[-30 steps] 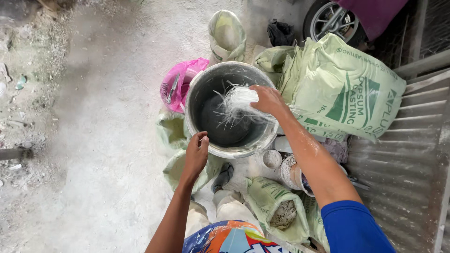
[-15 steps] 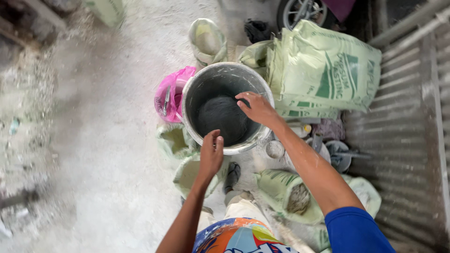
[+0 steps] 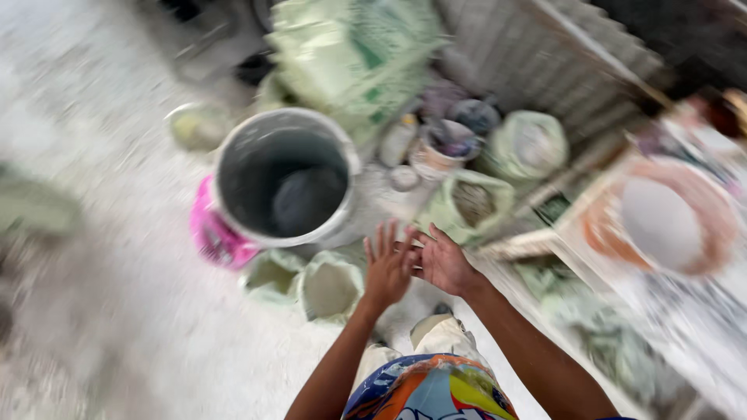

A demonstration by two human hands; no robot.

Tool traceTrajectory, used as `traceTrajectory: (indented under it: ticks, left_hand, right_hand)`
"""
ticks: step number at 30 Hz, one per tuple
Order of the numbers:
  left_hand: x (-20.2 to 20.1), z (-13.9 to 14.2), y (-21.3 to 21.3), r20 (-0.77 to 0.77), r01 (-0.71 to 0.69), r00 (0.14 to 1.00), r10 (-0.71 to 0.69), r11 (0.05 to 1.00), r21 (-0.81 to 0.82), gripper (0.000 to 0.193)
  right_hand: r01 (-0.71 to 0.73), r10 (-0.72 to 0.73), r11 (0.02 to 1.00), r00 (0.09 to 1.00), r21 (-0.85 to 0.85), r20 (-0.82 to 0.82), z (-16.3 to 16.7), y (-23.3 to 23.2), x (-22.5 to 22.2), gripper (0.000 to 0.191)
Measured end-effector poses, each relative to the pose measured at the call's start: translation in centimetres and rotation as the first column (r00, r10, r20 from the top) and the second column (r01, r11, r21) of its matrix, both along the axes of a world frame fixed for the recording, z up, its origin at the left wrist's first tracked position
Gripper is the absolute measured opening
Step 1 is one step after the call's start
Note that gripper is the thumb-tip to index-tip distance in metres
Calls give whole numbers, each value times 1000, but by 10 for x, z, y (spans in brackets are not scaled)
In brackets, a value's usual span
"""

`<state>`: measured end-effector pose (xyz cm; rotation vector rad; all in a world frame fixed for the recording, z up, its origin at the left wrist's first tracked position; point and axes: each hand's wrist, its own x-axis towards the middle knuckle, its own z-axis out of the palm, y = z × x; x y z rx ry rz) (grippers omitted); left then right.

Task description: The person takes handfuls of white fiberglass strands from a bucket, dips and wets them in a water bucket, then spreads the strands evenly along the channels of long plaster cornice molds. They then scoop plaster slurry from a bowl and apply it over the fiberglass in the mold channels.

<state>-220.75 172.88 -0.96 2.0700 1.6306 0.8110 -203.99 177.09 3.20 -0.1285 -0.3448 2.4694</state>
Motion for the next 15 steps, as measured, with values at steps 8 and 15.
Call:
traceTrajectory:
  ticks: [8, 15]
  left_hand:
    - [191, -76, -77, -248, 496, 855, -456, 859, 131, 39]
    - [454, -62, -170, 516, 519, 790, -332, 810, -273, 47]
  right_hand:
    - [566, -568, 791, 537, 233, 623, 4, -217, 259, 61]
    - [763, -715, 541, 196, 354, 671, -23, -459, 446, 63]
